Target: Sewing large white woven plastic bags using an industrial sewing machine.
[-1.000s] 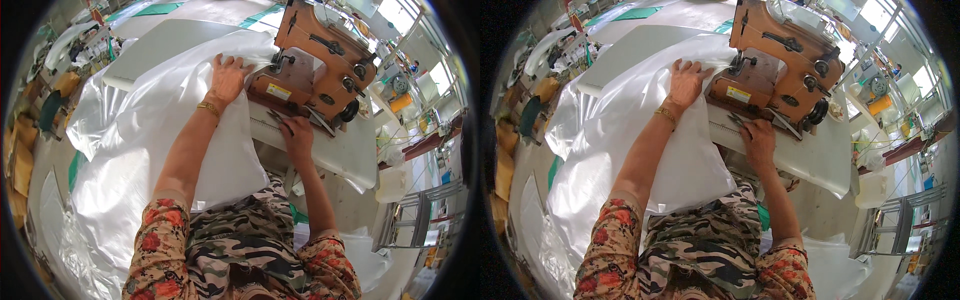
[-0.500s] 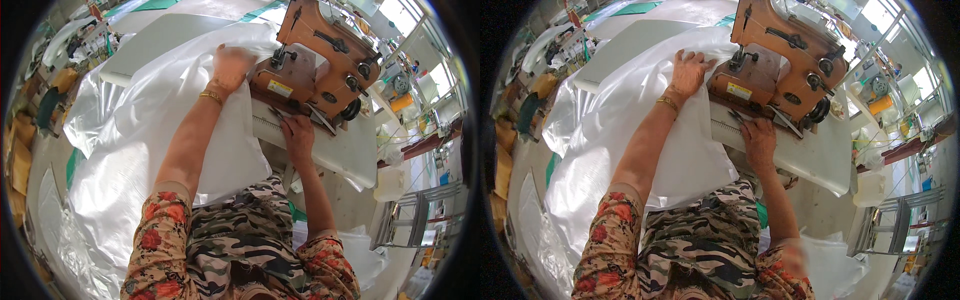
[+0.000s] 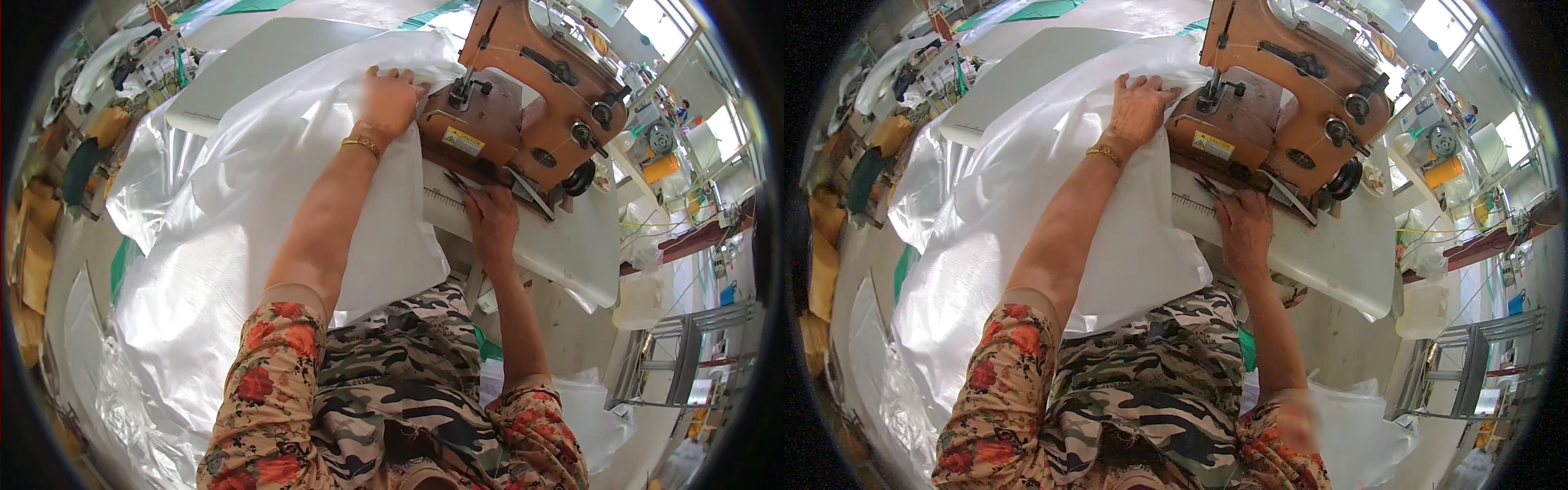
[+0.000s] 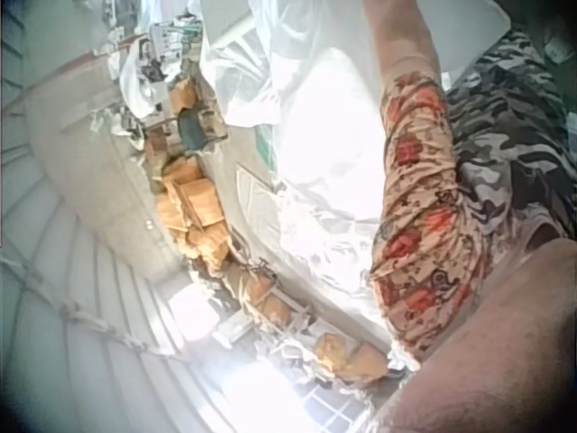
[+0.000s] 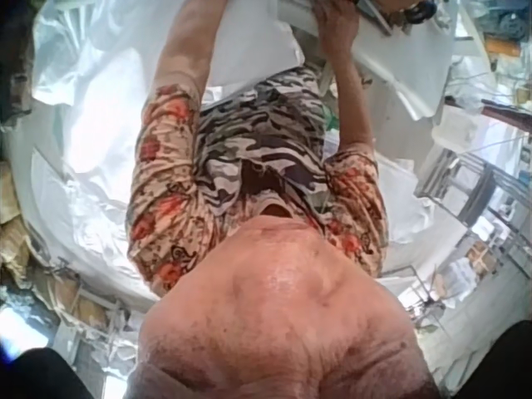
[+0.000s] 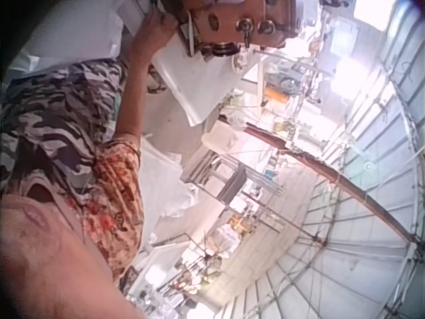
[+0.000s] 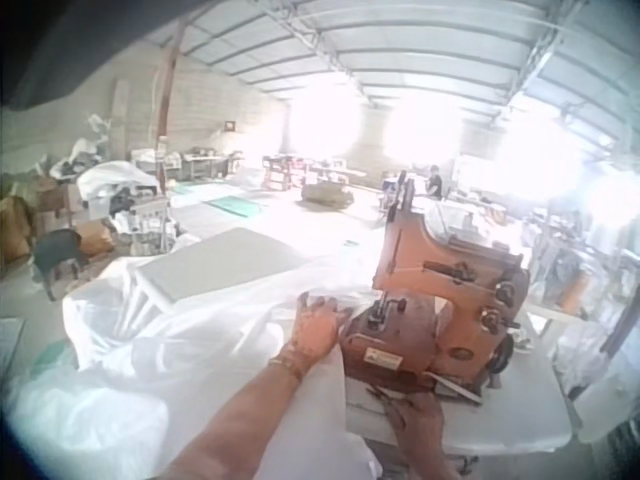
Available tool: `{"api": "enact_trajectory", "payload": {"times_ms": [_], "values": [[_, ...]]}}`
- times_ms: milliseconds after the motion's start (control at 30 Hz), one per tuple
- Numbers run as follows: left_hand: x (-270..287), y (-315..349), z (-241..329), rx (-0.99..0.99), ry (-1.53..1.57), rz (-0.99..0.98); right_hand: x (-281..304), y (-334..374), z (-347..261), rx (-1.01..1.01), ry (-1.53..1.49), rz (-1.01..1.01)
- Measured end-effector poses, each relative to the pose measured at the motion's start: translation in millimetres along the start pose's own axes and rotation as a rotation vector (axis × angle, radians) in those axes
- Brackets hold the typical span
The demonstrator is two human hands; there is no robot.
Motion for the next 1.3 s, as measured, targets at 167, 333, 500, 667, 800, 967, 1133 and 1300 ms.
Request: {"api": "enact_trajectory", "payload": {"times_ms": [167, 333, 500, 667, 800, 967, 1133, 1300], "values": [[-6.9, 1.8, -15.9, 0.060, -0.033, -0.017, -3.5, 0.5, 5.3, -0.039, 0.006, -0.033], [-5.8, 13.0, -33.3, 0.102, 0.057, -0.003, 0.2, -0.4, 3.2, -0.017, 0.000, 0.005], [0.0, 23.1, -41.1, 0.123, 0.058, 0.010, 2.6, -0.5, 0.1, -0.025, 0.048, -0.006], [0.9, 27.8, -48.9, 0.140, 0.040, 0.025, -0.9, 1.8, 5.5, 0.019, 0.020, 0.020], [8.6, 37.3, -59.0, 0.177, 0.062, 0.048, -2.3, 1.8, 7.5, 0.010, 0.007, 0.028], [17.0, 49.4, -62.4, 0.163, 0.105, 0.057, -3.2, 1.7, 6.2, 0.008, 0.054, 0.019], [21.0, 57.6, -57.2, 0.137, 0.194, 0.097, -5.4, -0.7, 5.8, 0.001, 0.076, -0.025], [17.1, 67.2, -60.9, 0.126, 0.277, 0.143, -19.0, -12.8, -2.7, 0.040, 0.229, -0.234]]}}
Point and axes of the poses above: each hand's wrist, its own y-axis away from the middle knuckle, its own x-axis out of the back of the hand, z = x × y, the point moved 10 cm from there along -y, towards the middle knuckle, and after that the axes turned 3 degrees about x, right-handed, at the moved point
